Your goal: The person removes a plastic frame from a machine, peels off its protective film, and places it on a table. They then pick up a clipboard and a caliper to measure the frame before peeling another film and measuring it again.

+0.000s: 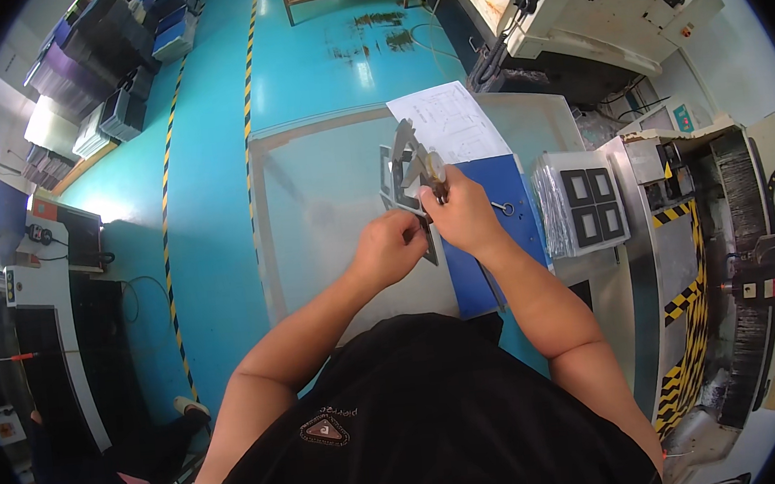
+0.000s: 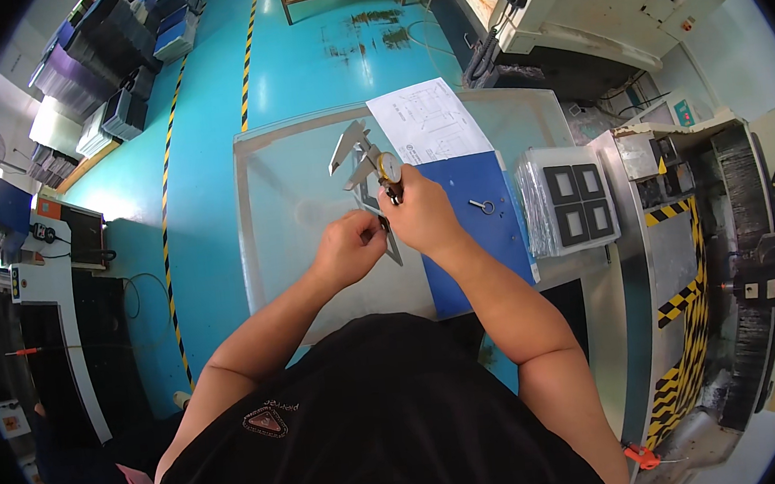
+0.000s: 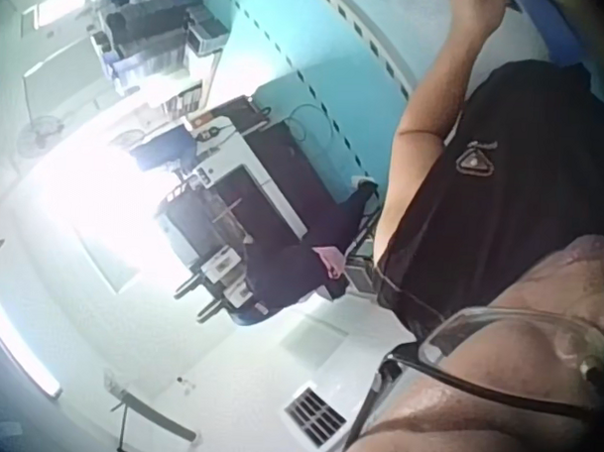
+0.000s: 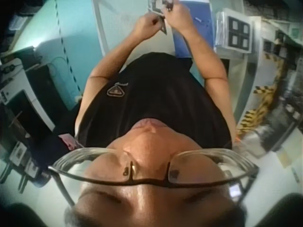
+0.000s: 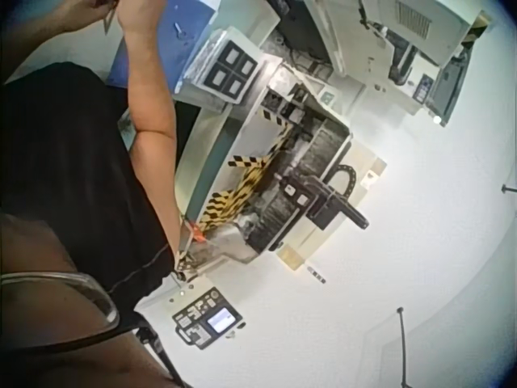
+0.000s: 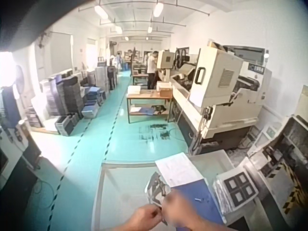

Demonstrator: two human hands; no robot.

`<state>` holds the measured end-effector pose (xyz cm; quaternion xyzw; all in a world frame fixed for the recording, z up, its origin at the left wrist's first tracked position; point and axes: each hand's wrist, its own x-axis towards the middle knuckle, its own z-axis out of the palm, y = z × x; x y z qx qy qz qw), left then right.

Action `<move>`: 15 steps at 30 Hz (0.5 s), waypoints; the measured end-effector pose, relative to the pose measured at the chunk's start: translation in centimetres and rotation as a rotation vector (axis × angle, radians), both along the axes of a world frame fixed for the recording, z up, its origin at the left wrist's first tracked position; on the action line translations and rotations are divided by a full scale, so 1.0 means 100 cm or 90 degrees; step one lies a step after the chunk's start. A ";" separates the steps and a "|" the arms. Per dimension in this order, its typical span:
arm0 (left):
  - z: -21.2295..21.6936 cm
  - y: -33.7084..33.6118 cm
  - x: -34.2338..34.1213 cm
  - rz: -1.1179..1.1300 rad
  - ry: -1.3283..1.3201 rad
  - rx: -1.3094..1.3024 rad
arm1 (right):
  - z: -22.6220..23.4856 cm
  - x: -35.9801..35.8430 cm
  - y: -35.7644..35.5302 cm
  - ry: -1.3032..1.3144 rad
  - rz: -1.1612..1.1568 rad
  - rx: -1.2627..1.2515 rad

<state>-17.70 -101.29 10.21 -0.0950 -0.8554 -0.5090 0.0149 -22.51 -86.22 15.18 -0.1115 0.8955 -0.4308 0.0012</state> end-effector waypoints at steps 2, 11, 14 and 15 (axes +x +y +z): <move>0.007 0.004 0.002 0.010 -0.004 0.003 | -0.005 0.001 0.000 0.005 -0.003 -0.006; 0.006 -0.002 0.003 -0.010 0.023 0.005 | 0.000 0.006 -0.001 0.015 0.014 -0.004; 0.007 -0.010 0.001 -0.057 -0.013 0.068 | -0.004 0.003 0.004 -0.041 0.024 -0.084; 0.006 -0.011 0.000 -0.072 -0.013 0.107 | -0.005 0.003 0.005 -0.092 0.028 -0.159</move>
